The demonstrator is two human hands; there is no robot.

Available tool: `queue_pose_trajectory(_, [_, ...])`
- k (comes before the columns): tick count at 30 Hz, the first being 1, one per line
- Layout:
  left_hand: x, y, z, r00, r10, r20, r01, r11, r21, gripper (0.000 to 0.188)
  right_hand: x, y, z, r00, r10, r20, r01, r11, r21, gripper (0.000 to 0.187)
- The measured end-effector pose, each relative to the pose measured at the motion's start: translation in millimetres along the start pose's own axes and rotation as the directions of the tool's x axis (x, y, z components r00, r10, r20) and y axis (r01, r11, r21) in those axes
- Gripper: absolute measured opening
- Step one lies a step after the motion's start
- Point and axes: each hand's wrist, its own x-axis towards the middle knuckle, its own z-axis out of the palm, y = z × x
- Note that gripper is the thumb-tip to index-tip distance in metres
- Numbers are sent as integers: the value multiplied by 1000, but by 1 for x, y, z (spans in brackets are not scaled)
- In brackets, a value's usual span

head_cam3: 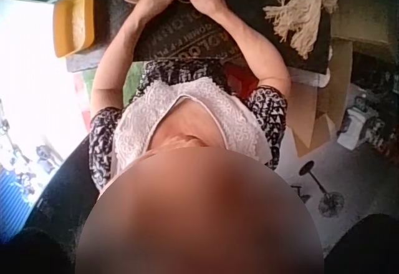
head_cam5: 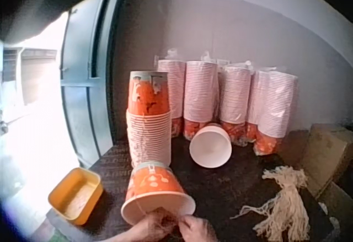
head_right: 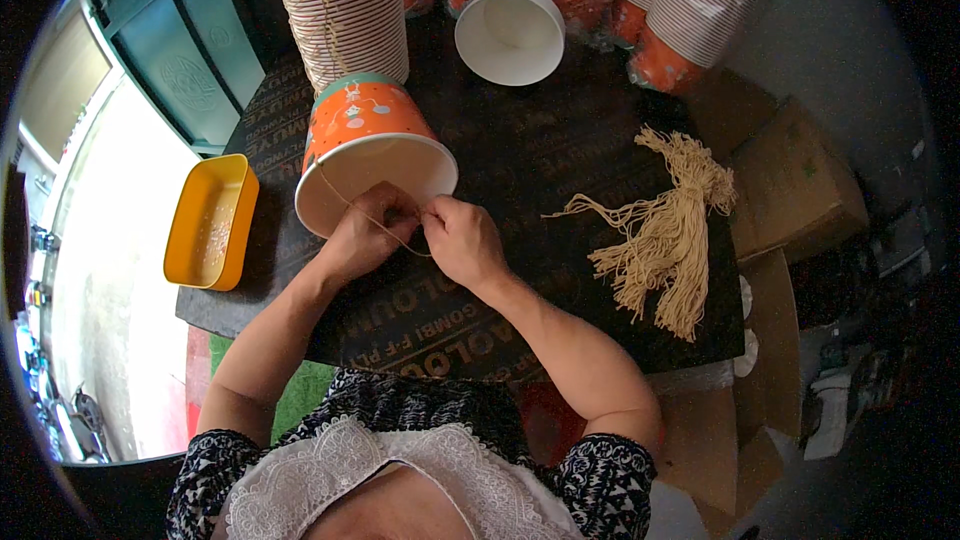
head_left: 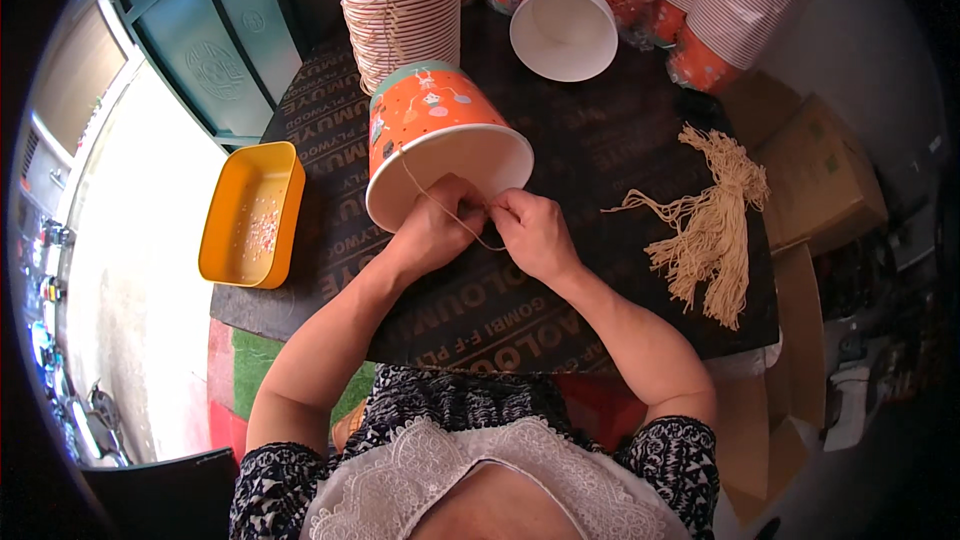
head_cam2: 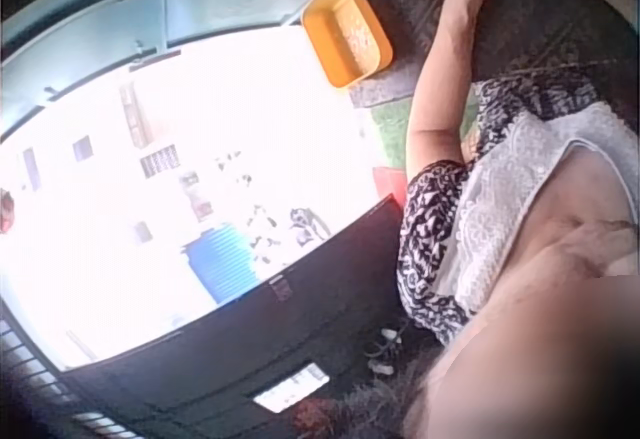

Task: Attaching string handles to printed paper buckets.

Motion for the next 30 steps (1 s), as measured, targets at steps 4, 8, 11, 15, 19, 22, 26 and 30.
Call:
queue_pose_trajectory(4, [0, -1, 4, 996, 33, -88, -36, 999, -37, 7, -1, -6, 2, 1000, -13, -20, 13, 1000, 16, 12])
queue_pose_trajectory(8, [2, -3, 3, 1000, -25, -3, 25, 1000, 13, 10, -4, -5, 4, 991, -83, -106, 78, 996, -44, 11])
queue_pose_trajectory(11, [2, -1, 2, 999, -50, 0, 50, 999, -14, 9, -4, -3, 6, 980, -145, -137, 132, 986, -100, 10])
queue_pose_trajectory(15, [2, -4, 0, 999, -43, 3, 43, 999, 12, 9, -5, -4, 8, 971, -191, -142, 169, 973, -154, 9])
queue_pose_trajectory(19, [2, -5, 2, 999, -42, -8, 42, 999, -18, 8, -5, -5, 7, 975, -193, -113, 167, 965, -201, 10])
queue_pose_trajectory(22, [1, -7, 2, 1000, -28, -7, 28, 1000, -1, 7, -6, -4, 7, 974, -206, -94, 179, 955, -237, 11])
queue_pose_trajectory(26, [1, -4, 1, 999, -49, -4, 49, 999, -10, 8, -6, -6, 7, 972, -210, -101, 181, 953, -243, 15])
queue_pose_trajectory(30, [1, -2, -1, 998, -55, 14, 55, 998, -14, 9, -6, -7, 7, 968, -226, -105, 193, 947, -255, 15])
